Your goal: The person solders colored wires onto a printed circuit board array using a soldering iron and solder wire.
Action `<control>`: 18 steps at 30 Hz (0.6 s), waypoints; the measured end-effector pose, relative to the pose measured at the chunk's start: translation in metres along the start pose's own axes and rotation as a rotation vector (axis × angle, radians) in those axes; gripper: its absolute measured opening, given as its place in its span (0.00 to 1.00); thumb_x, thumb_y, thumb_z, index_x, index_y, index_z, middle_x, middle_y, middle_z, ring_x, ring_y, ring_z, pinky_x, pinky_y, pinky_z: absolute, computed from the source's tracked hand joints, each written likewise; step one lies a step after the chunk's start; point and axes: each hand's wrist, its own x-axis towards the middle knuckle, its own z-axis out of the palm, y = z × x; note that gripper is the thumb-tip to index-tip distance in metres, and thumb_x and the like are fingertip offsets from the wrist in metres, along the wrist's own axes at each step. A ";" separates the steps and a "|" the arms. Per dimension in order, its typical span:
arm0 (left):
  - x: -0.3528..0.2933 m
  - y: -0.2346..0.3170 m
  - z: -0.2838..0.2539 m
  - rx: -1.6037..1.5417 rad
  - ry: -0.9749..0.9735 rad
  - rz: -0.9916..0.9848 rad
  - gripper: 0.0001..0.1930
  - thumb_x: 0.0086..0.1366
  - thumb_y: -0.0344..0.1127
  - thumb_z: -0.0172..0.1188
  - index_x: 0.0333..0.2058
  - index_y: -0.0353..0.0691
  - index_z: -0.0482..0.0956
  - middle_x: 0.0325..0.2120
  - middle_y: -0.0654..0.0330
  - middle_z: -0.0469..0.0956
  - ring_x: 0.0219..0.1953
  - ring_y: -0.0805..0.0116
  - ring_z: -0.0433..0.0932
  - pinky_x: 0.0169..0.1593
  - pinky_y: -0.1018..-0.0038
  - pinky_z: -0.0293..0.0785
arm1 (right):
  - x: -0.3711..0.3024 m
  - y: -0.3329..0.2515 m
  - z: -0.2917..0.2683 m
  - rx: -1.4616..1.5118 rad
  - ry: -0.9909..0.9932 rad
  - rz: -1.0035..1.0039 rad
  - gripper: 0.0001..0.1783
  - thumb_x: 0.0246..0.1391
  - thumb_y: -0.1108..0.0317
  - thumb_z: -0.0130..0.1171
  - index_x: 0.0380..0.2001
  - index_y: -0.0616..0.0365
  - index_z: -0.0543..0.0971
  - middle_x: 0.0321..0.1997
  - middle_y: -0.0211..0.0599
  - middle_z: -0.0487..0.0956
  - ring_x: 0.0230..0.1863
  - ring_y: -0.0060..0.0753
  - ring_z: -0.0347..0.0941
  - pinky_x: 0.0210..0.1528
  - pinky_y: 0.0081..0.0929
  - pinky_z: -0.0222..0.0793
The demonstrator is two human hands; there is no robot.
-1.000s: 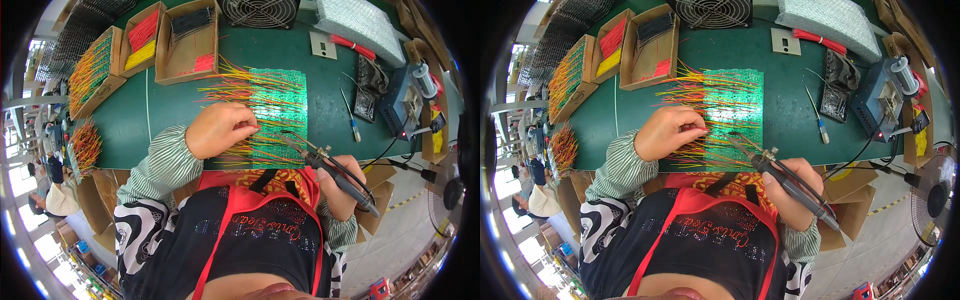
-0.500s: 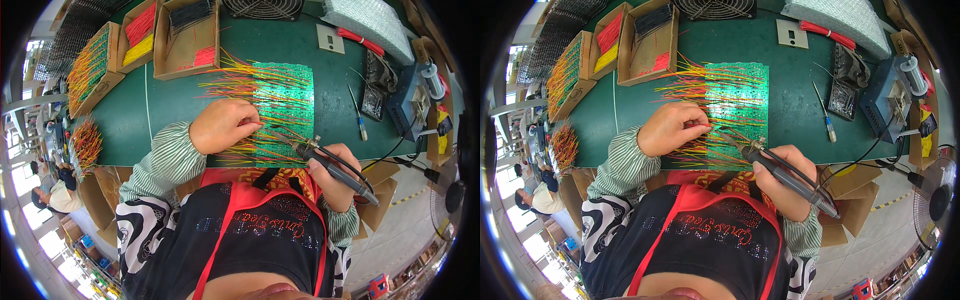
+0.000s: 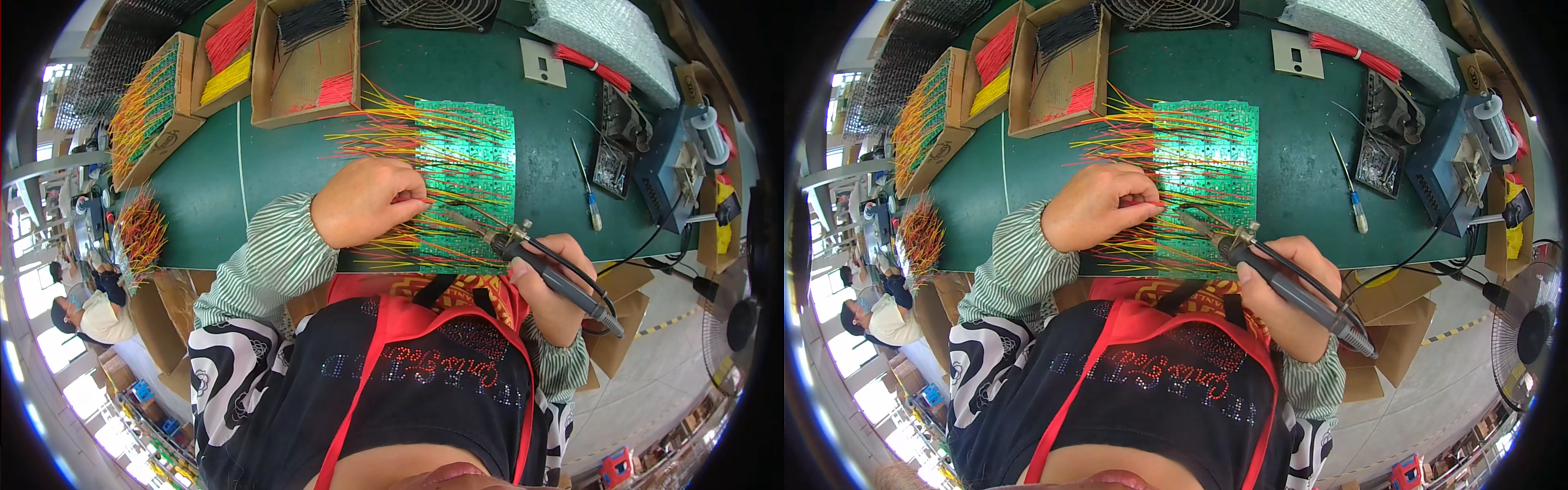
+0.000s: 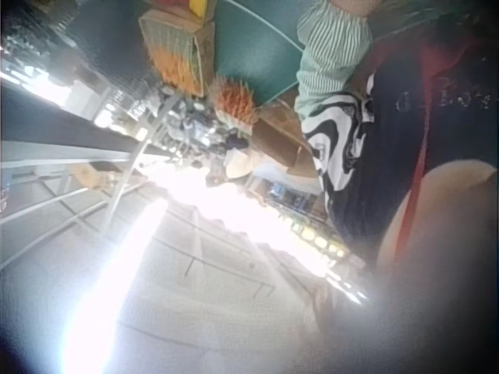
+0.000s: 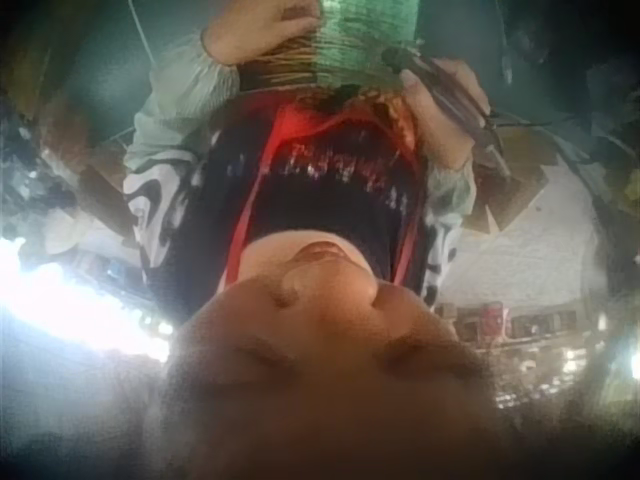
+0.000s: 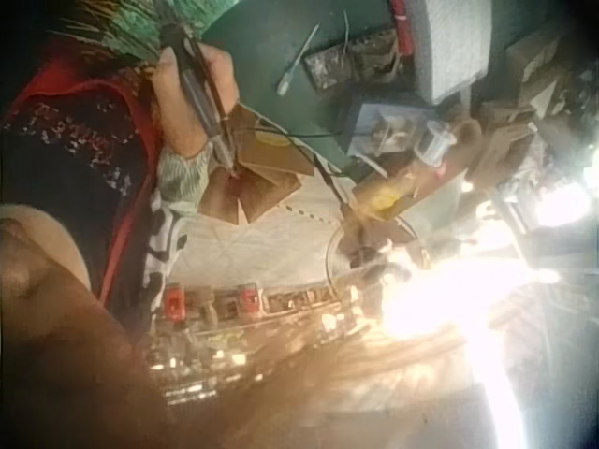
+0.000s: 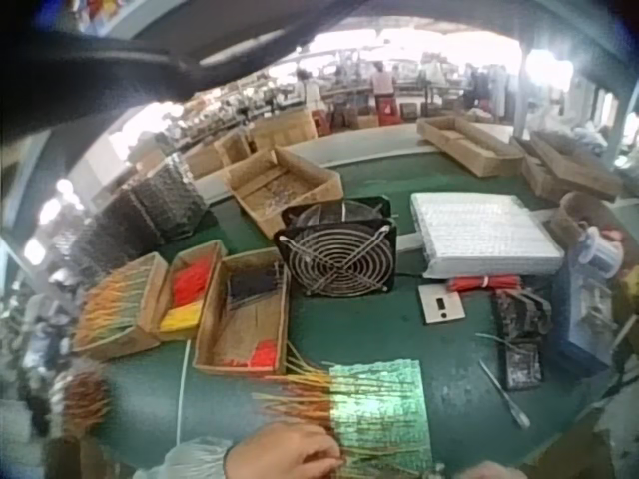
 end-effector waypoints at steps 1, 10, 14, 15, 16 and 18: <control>0.000 0.001 0.000 -0.011 -0.019 -0.040 0.08 0.55 0.36 0.57 0.25 0.36 0.76 0.24 0.54 0.75 0.30 0.55 0.74 0.33 0.63 0.69 | -0.001 -0.002 -0.001 -0.001 0.002 0.001 0.09 0.40 0.75 0.64 0.27 0.64 0.75 0.21 0.31 0.77 0.22 0.15 0.71 0.26 0.16 0.68; -0.005 0.018 -0.006 0.184 0.227 0.110 0.07 0.56 0.35 0.59 0.26 0.37 0.76 0.23 0.57 0.74 0.26 0.58 0.74 0.29 0.68 0.69 | -0.012 -0.002 -0.014 -0.064 0.061 0.034 0.09 0.40 0.76 0.64 0.27 0.64 0.75 0.22 0.32 0.78 0.23 0.15 0.72 0.27 0.15 0.68; 0.001 0.018 0.014 0.179 0.120 0.162 0.06 0.56 0.34 0.58 0.28 0.38 0.77 0.24 0.57 0.74 0.29 0.58 0.74 0.32 0.65 0.70 | -0.013 -0.001 -0.013 -0.022 0.062 0.066 0.09 0.40 0.76 0.64 0.28 0.64 0.75 0.23 0.33 0.78 0.24 0.16 0.73 0.28 0.15 0.69; 0.001 0.017 0.015 0.204 0.090 0.123 0.06 0.56 0.34 0.58 0.27 0.38 0.77 0.24 0.57 0.74 0.29 0.58 0.74 0.32 0.65 0.70 | -0.013 0.000 -0.012 -0.002 0.060 0.073 0.09 0.40 0.76 0.64 0.28 0.64 0.75 0.23 0.33 0.78 0.25 0.16 0.73 0.28 0.15 0.69; 0.003 0.018 0.016 0.201 0.088 0.128 0.06 0.56 0.34 0.58 0.27 0.38 0.77 0.24 0.57 0.74 0.29 0.58 0.74 0.32 0.65 0.70 | -0.014 0.001 -0.013 -0.004 0.065 0.075 0.09 0.40 0.76 0.64 0.28 0.64 0.75 0.23 0.33 0.78 0.25 0.16 0.73 0.28 0.15 0.69; 0.005 0.018 0.018 0.180 0.081 0.131 0.07 0.56 0.34 0.58 0.27 0.37 0.77 0.23 0.57 0.74 0.29 0.57 0.74 0.32 0.64 0.70 | -0.016 0.004 -0.014 -0.030 0.064 0.037 0.09 0.41 0.76 0.64 0.28 0.64 0.75 0.23 0.33 0.78 0.25 0.16 0.73 0.28 0.15 0.69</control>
